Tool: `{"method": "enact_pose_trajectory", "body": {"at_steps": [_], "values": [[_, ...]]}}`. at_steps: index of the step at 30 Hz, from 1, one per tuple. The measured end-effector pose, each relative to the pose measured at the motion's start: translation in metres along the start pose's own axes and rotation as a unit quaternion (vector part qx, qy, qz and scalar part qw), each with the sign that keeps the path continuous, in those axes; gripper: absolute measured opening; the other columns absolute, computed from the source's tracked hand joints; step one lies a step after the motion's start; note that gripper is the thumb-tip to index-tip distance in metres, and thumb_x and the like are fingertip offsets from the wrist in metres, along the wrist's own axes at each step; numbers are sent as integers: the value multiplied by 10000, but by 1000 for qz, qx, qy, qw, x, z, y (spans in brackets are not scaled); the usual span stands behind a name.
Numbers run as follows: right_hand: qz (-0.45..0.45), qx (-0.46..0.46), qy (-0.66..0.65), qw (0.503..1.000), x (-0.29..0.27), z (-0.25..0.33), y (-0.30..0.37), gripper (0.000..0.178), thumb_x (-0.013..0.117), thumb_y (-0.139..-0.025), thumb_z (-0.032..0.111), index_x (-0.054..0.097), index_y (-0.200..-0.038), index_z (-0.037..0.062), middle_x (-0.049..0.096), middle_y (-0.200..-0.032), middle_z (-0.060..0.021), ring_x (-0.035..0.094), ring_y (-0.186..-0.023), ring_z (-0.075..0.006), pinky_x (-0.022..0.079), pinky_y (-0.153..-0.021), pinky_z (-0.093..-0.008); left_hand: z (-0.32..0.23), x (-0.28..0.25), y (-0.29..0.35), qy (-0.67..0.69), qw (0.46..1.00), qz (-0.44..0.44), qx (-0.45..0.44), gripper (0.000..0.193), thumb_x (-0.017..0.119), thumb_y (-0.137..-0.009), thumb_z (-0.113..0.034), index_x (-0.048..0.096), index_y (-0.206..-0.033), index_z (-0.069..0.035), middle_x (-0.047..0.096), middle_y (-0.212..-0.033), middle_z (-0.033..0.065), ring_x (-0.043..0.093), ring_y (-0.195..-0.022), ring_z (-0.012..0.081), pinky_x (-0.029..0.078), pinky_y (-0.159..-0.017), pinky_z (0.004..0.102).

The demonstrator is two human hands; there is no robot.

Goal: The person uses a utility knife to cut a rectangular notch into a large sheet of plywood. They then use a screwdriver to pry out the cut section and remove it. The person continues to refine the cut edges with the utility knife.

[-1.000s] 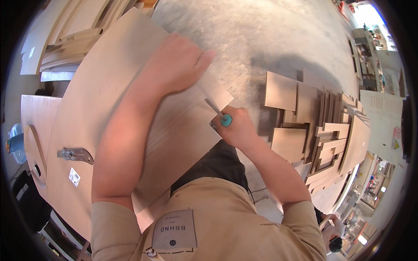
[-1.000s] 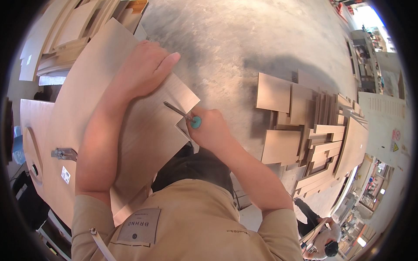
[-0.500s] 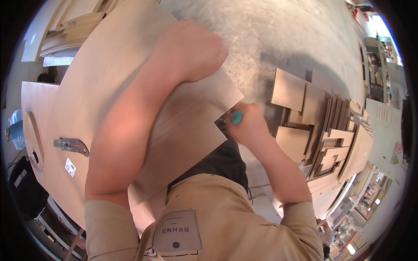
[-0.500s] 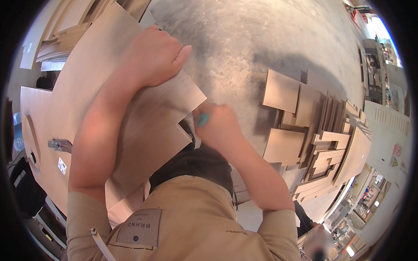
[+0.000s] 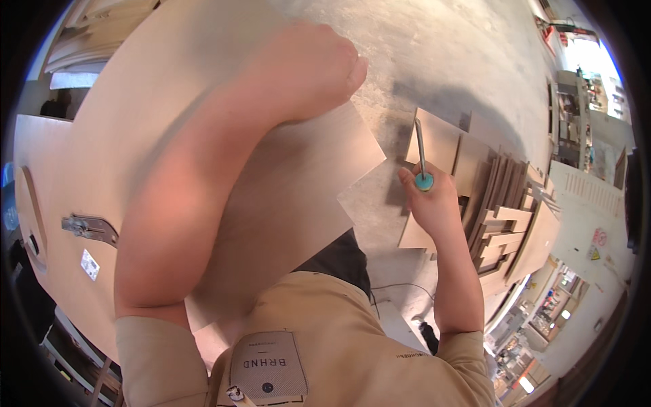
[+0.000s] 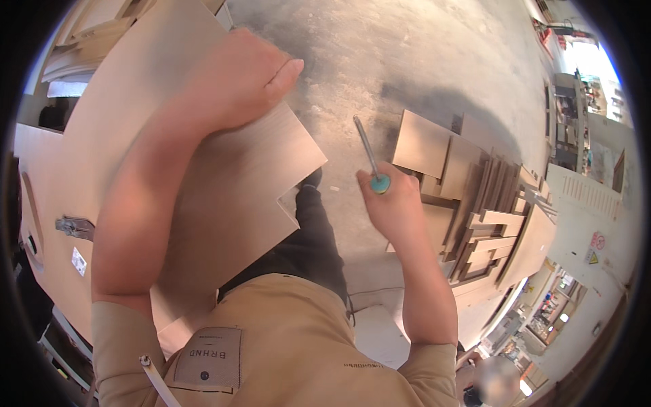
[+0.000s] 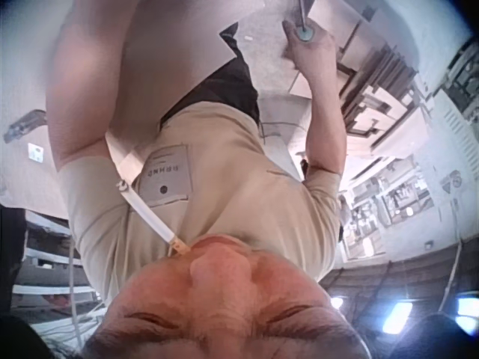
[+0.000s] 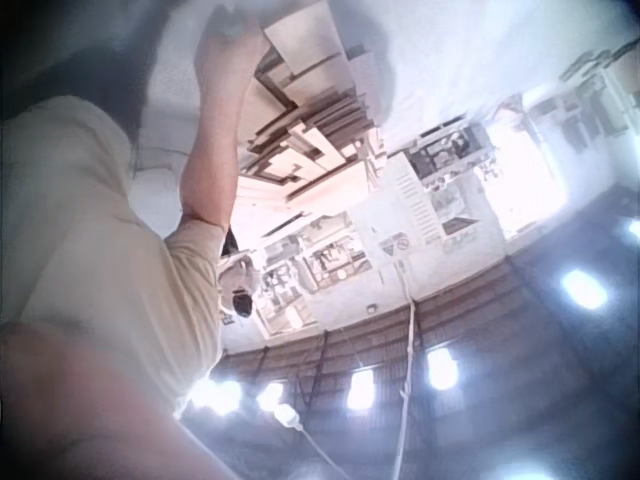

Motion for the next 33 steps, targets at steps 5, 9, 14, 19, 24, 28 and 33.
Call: {"method": "enact_pose_trajectory", "body": {"at_steps": [5, 9, 14, 19, 24, 28, 33], "values": [[33, -158, 57, 985, 6, 19, 13, 311, 745, -955, 241, 625, -802, -1, 590, -603, -190, 595, -571, -391, 489, -573, -438, 2, -3, 3, -87, 992, -85, 18, 383, 525, -970, -234, 673, -680, -31, 679, -737, 175, 636, -817, 386, 501, -899, 488], [65, -217, 145, 963, 19, 38, 14, 269, 734, -929, 205, 634, -798, -8, 584, -619, -239, 614, -626, -455, 501, -606, -503, 0, -8, 4, -105, 994, -20, -5, 385, 523, -970, -229, 685, -685, -28, 673, -725, 176, 638, -812, 374, 487, -928, 472], [9, -208, 144, 967, 11, 51, 12, 193, 715, -892, 134, 665, -801, -29, 641, -676, -246, 656, -687, -465, 527, -640, -508, -1, -11, 1, -105, 994, 22, -26, 409, 510, -989, -236, 696, -695, -21, 676, -726, 191, 636, -779, 383, 477, -949, 471], [65, -162, 185, 967, 7, 53, 10, 171, 721, -882, 124, 712, -879, -46, 667, -705, -250, 666, -674, -450, 541, -639, -467, -1, -11, -3, -136, 990, 38, -18, 396, 515, -989, -257, 716, -731, -34, 692, -754, 199, 639, -791, 401, 486, -948, 485], [74, -137, 38, 987, 25, 49, 6, 114, 704, -862, 113, 736, -855, 4, 670, -704, -260, 685, -708, -453, 564, -686, -470, -1, -10, -2, -165, 983, 77, -7, 371, 522, -980, -275, 729, -751, -69, 703, -778, 190, 642, -824, 413, 500, -927, 498], [163, -197, 28, 966, 45, 43, 5, 141, 736, -804, 85, 781, -928, 33, 692, -736, -224, 680, -718, -447, 552, -679, -467, -8, -4, 4, -62, 995, 75, -6, 364, 527, -959, -273, 726, -716, -90, 692, -724, 162, 633, -762, 404, 505, -904, 494], [197, -240, -6, 951, 53, 35, -7, 217, 734, -774, 105, 771, -980, 48, 717, -869, -210, 686, -840, -425, 555, -739, -470, -12, -5, 3, -67, 995, 67, 5, 349, 532, -928, -253, 703, -666, -98, 678, -688, 147, 615, -702, 397, 504, -880, 489]]}}
Point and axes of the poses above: each hand's wrist, its own y-axis away from the middle knuckle, its own x-axis out of the palm, z = x × y, the point moved 1 cm from there along -y, towards the middle knuckle
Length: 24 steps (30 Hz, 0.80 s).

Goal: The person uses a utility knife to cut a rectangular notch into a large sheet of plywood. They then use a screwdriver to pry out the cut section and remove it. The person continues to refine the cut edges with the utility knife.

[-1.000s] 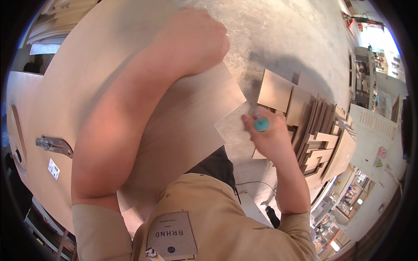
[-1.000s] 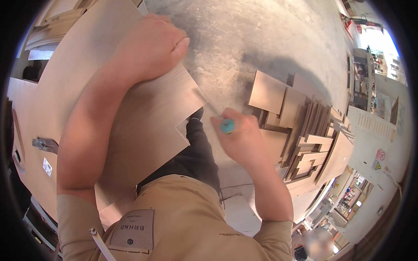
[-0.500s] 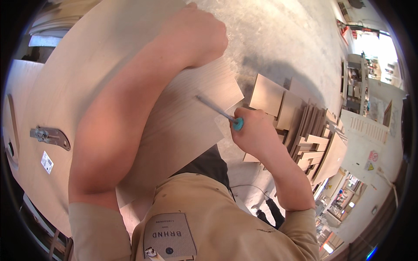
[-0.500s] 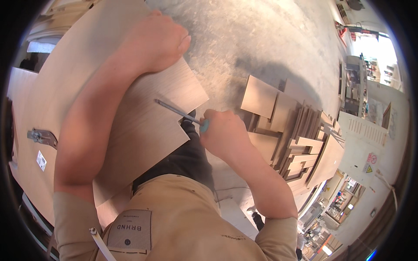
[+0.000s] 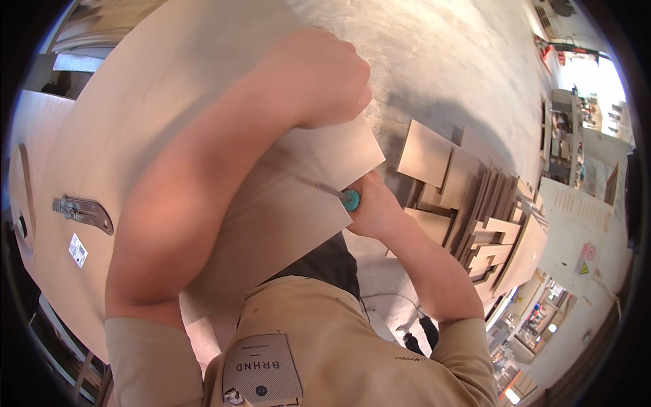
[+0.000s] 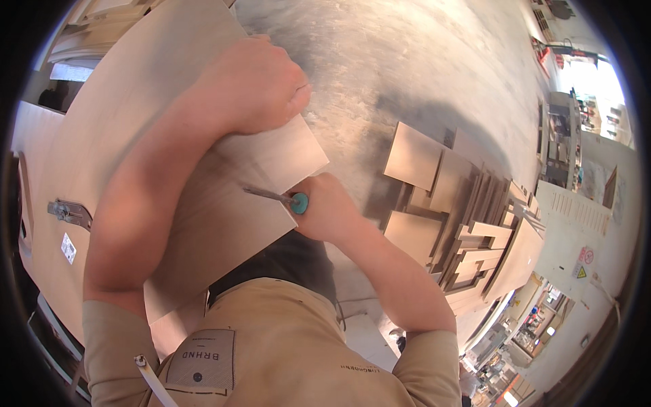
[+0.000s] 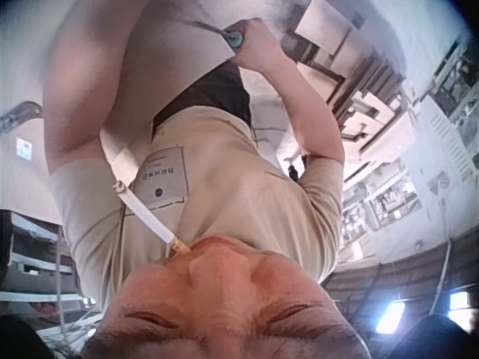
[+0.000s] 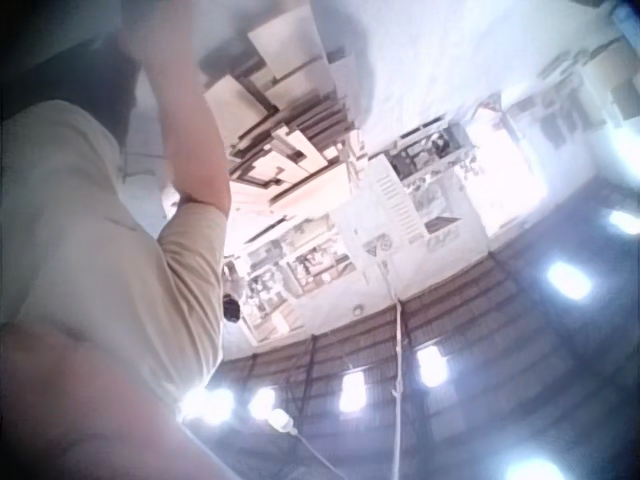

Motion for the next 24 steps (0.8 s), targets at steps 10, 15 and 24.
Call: {"method": "enact_pose_trajectory", "body": {"at_steps": [10, 15, 24], "values": [[85, -37, -33, 995, 0, -17, -10, 193, 673, -787, 111, 750, -963, 94, 734, -941, -167, 682, -889, -412, 563, -764, -460, -5, 3, -3, -11, 999, 34, -14, 338, 550, -844, -199, 633, -545, -64, 612, -588, 150, 552, -583, 388, 464, -763, 457], [159, 16, 29, 987, -18, -10, -9, 196, 668, -782, 113, 768, -950, 100, 742, -901, -170, 694, -849, -419, 570, -746, -454, -14, -1, -3, -11, 1000, -1, -23, 303, 568, -810, -189, 637, -546, -56, 613, -595, 172, 560, -577, 391, 476, -743, 461], [181, 20, 97, 978, -28, 9, -4, 174, 669, -791, 154, 767, -917, 84, 733, -889, -202, 698, -860, -432, 579, -788, -488, -17, -3, -4, -78, 997, 9, -18, 340, 537, -854, -212, 651, -584, -38, 635, -632, 190, 616, -649, 413, 509, -719, 495]]}}
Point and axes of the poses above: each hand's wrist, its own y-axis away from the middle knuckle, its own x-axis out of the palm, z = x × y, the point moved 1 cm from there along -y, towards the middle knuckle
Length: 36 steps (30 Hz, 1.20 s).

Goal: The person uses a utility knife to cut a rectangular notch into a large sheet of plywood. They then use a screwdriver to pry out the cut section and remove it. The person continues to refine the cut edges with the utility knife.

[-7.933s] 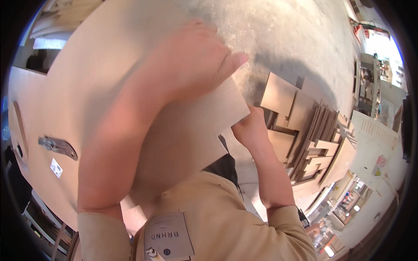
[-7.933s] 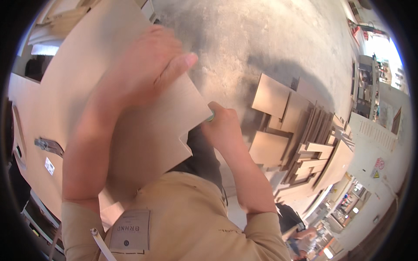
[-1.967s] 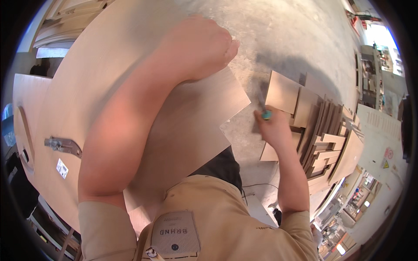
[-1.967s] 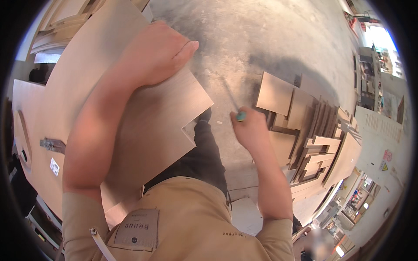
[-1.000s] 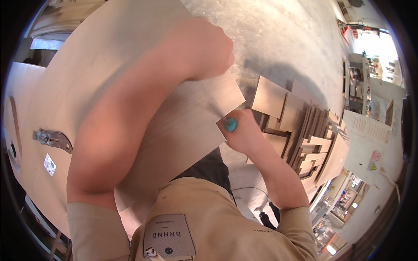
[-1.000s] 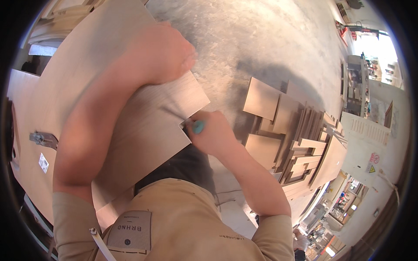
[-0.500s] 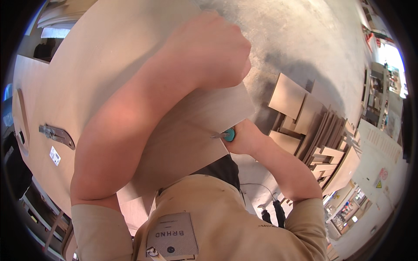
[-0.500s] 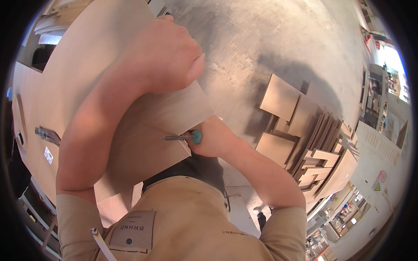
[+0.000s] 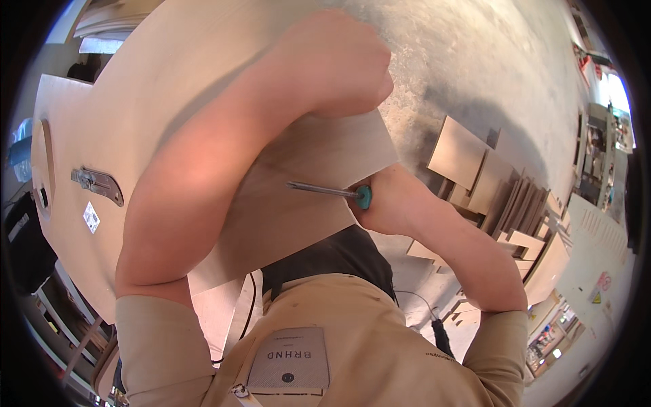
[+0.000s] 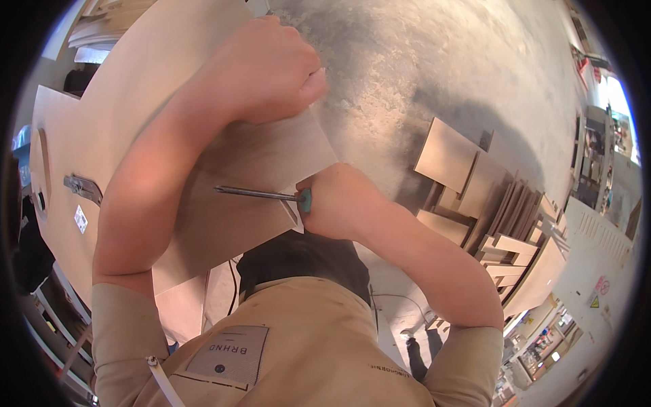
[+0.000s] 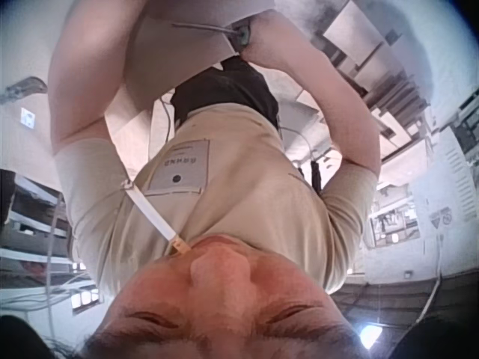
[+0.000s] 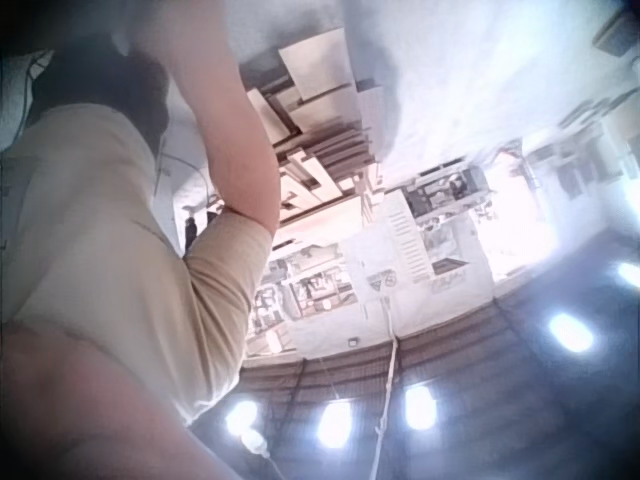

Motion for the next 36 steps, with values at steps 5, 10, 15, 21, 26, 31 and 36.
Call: {"method": "enact_pose_trajectory", "body": {"at_steps": [5, 10, 15, 21, 26, 31, 36], "values": [[81, -28, 44, 995, 2, -9, 4, 185, 666, -798, 172, 766, -912, 66, 729, -879, -211, 705, -867, -437, 587, -816, -497, 2, 2, 2, 11, 1000, -15, 10, 377, 515, -885, -238, 644, -598, -32, 644, -656, 189, 628, -679, 413, 512, -743, 507], [-33, -37, 28, 998, 2, -12, -4, 186, 679, -791, 171, 779, -921, 82, 724, -860, -215, 709, -860, -434, 586, -813, -499, 3, 1, 0, -6, 999, -24, 25, 376, 516, -891, -246, 661, -616, -35, 653, -668, 184, 639, -698, 404, 517, -758, 507], [-10, -23, 53, 998, -1, -9, 3, 179, 644, -827, 170, 769, -912, 74, 722, -826, -218, 712, -843, -432, 590, -795, -495, 3, 0, 1, 29, 999, 13, -24, 372, 514, -893, -248, 668, -618, -49, 668, -688, 179, 645, -712, 395, 519, -763, 503], [1, -41, 68, 997, -3, -10, 5, 177, 616, -826, 162, 751, -905, 81, 722, -799, -197, 717, -817, -430, 596, -765, -491, 5, 1, -1, 43, 999, 22, 4, 368, 518, -877, -236, 660, -583, -67, 668, -656, 164, 630, -652, 393, 514, -772, 484], [22, -38, 110, 993, -2, -13, 13, 66, 687, -790, 102, 706, -787, 39, 681, -706, -204, 669, -703, -438, 566, -674, -475, 6, 3, 0, 26, 999, -5, 33, 351, 520, -852, -209, 643, -562, -54, 650, -629, 170, 615, -628, 399, 504, -756, 473], [-56, -61, 56, 995, 1, -12, 6, 114, 689, -760, 149, 729, -838, 77, 681, -700, -214, 702, -742, -428, 583, -698, -494, 4, 7, 0, 35, 999, 22, 19, 351, 517, -857, -214, 644, -582, -37, 655, -652, 176, 621, -651, 402, 503, -742, 494], [17, -21, 84, 996, 10, -13, 11, 111, 688, -781, 168, 716, -815, 66, 693, -726, -223, 709, -751, -436, 589, -719, -515, 1, -6, 2, 13, 999, -33, 22, 377, 503, -889, -242, 647, -611, -33, 654, -684, 192, 627, -699, 413, 501, -745, 539]]}}
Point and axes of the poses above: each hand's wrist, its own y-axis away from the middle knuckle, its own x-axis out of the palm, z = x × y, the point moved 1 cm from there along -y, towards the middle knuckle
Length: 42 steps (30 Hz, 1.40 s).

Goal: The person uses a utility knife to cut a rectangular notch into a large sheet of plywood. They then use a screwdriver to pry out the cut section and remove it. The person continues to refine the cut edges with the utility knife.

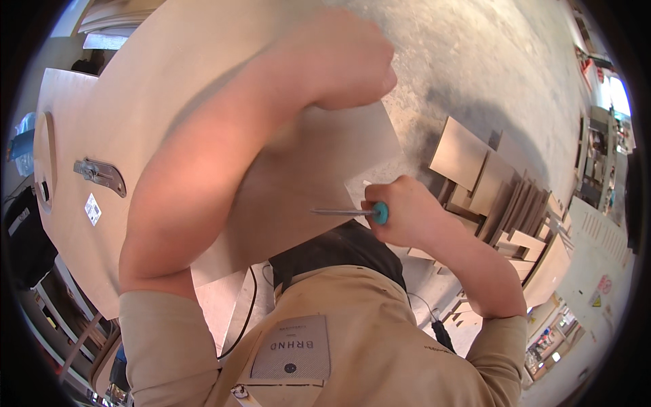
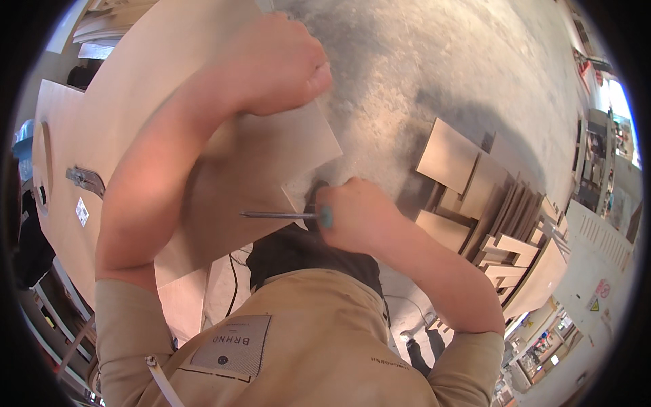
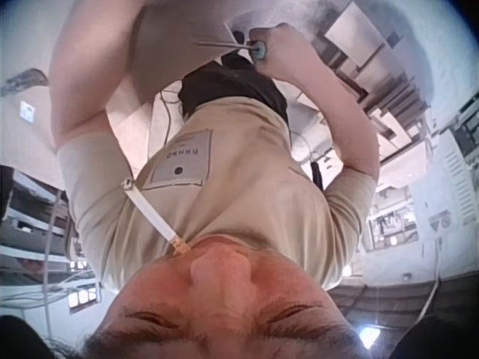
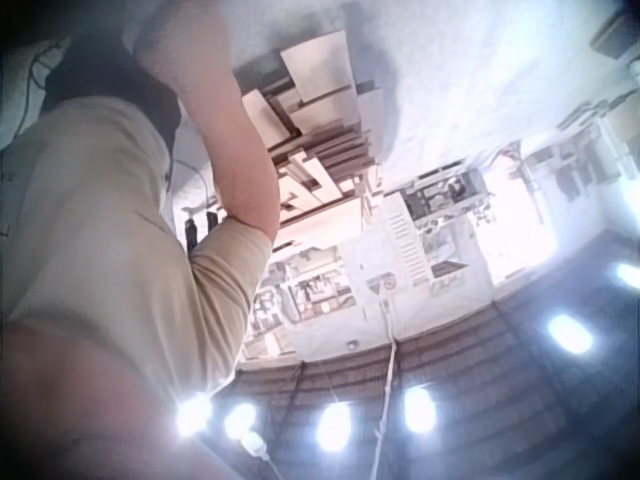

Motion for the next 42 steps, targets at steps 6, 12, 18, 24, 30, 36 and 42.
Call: {"method": "enact_pose_trajectory", "body": {"at_steps": [6, 12, 18, 24, 30, 36, 42], "values": [[-104, -53, -94, 989, 4, 2, 0, 115, 678, -814, 165, 725, -849, 66, 702, -742, -212, 702, -754, -444, 582, -727, -522, 2, -13, -2, -75, 988, 131, 26, 325, 547, -885, -239, 778, -746, -57, 752, -788, 165, 738, -763, 387, 563, -731, 507], [-197, -72, -72, 975, 8, 2, -7, 81, 701, -794, 82, 654, -771, 21, 619, -673, -238, 612, -686, -484, 514, -617, -490, 4, -1, -1, -56, 994, 93, 1, 345, 541, -882, -254, 761, -706, -55, 737, -763, 180, 729, -771, 388, 551, -761, 503], [-112, -70, -115, 985, 14, -1, -10, 92, 688, -792, 121, 722, -835, 47, 700, -745, -214, 700, -767, -437, 579, -756, -516, 9, 6, -2, -74, 994, 73, 45, 375, 535, -884, -271, 738, -667, -43, 726, -749, 195, 714, -751, 400, 542, -764, 502], [-88, -27, -122, 988, 13, 3, -7, 113, 692, -787, 121, 737, -864, 51, 708, -745, -202, 705, -769, -431, 581, -760, -513, 10, 6, 0, -93, 994, 31, 49, 395, 528, -888, -279, 728, -630, -57, 716, -713, 183, 703, -704, 410, 547, -732, 509], [-109, -27, -111, 987, 19, 2, -8, 132, 698, -792, 135, 748, -889, 60, 708, -752, -211, 707, -784, -438, 581, -757, -517, 9, 6, 0, -53, 998, 26, 9, 382, 546, -886, -271, 714, -607, -71, 696, -669, 179, 694, -674, 416, 557, -766, 508], [-178, -55, -144, 972, 29, 3, -2, 68, 717, -793, 96, 671, -778, 48, 638, -668, -220, 644, -688, -468, 524, -629, -503, 9, 13, -1, -13, 1000, -24, 15, 389, 497, -903, -256, 614, -612, -26, 649, -692, 191, 635, -724, 416, 498, -724, 536], [-186, -59, -112, 974, 26, 2, 0, 81, 722, -793, 106, 671, -763, 51, 633, -641, -203, 647, -677, -454, 520, -620, -501, 6, 12, -1, -3, 1000, 4, -7, 393, 488, -904, -237, 605, -596, -23, 640, -692, 202, 629, -724, 421, 496, -712, 545]]}}
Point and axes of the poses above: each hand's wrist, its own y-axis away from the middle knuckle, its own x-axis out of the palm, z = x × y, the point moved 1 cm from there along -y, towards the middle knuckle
